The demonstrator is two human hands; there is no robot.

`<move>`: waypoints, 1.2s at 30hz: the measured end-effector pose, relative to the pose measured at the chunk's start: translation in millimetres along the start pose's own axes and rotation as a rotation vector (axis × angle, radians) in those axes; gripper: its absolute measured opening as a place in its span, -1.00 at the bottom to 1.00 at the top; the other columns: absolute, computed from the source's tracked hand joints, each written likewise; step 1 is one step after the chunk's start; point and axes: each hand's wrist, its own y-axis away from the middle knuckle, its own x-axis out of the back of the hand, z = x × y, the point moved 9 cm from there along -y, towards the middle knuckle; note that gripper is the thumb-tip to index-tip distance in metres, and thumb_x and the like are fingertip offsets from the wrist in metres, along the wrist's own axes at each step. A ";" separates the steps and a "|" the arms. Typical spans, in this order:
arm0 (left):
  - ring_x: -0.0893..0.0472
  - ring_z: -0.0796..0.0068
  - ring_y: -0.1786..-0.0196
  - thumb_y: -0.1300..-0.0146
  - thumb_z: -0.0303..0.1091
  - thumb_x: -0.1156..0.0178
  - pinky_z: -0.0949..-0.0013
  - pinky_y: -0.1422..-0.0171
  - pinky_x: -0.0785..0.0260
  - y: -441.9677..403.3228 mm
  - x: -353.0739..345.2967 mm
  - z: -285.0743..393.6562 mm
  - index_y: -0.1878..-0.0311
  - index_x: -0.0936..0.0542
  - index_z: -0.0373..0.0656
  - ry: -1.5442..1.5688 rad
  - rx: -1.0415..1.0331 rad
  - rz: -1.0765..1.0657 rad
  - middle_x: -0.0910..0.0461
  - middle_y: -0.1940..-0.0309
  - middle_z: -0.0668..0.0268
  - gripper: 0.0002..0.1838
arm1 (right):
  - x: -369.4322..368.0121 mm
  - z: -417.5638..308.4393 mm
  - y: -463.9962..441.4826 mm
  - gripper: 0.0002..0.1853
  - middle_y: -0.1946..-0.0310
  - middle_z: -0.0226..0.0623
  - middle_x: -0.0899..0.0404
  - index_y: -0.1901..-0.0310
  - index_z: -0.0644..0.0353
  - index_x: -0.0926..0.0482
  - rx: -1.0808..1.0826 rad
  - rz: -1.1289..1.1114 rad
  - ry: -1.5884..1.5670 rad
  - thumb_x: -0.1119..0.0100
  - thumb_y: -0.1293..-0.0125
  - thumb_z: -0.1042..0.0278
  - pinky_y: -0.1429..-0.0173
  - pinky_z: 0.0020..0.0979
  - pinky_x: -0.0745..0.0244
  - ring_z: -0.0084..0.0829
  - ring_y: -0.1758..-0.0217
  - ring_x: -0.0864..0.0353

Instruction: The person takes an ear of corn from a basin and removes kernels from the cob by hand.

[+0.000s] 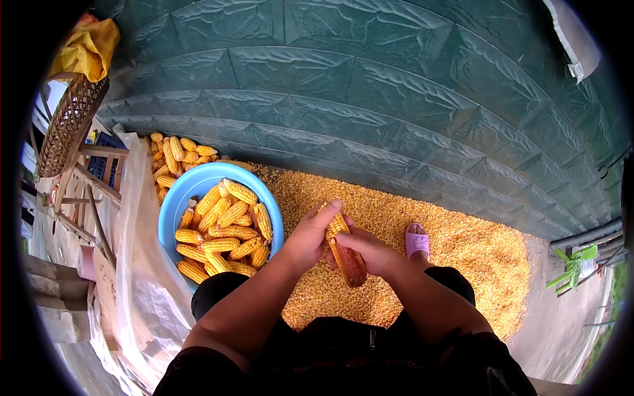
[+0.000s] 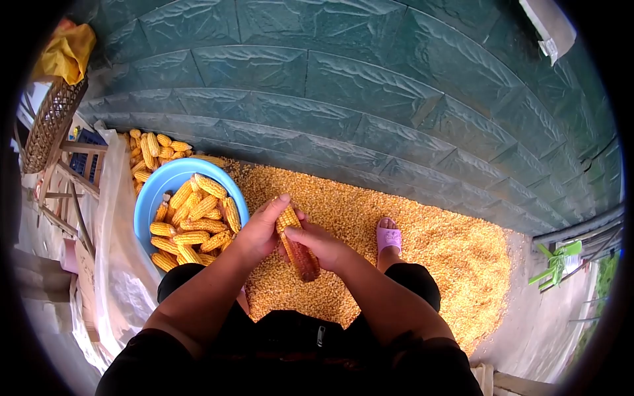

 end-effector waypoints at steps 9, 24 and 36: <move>-0.53 0.30 0.21 -0.24 -0.07 -0.12 0.24 0.08 -0.42 -13.2 21.7 -2.0 0.15 -0.37 -0.22 -0.072 -0.139 0.155 -0.51 0.33 0.18 -0.62 | 3.6 -1.7 -4.4 -0.32 0.23 -0.21 -0.52 -0.23 0.35 -0.10 0.128 0.140 0.328 -0.20 -0.18 0.24 0.15 -0.43 -0.46 -0.46 0.25 -0.55; -0.50 0.24 0.08 -0.21 -0.10 -0.13 0.13 -0.10 -0.33 -4.2 0.8 3.0 0.21 -0.38 -0.16 0.021 -0.098 0.009 -0.50 0.36 0.18 -0.68 | -5.2 -0.2 3.2 -0.38 0.28 -0.19 -0.52 -0.24 0.29 -0.01 0.024 0.068 0.220 -0.07 -0.28 0.24 0.22 -0.34 -0.49 -0.35 0.32 -0.56; -0.51 0.25 0.12 -0.19 -0.09 -0.14 0.22 -0.01 -0.38 -5.7 2.1 3.0 0.25 -0.39 -0.12 0.043 -0.101 0.011 -0.51 0.37 0.22 -0.70 | -7.3 -11.1 2.7 -0.63 0.33 -0.23 -0.51 0.00 0.27 -0.36 0.132 -0.026 0.318 -0.05 -0.29 0.19 0.17 -0.38 -0.46 -0.37 0.26 -0.55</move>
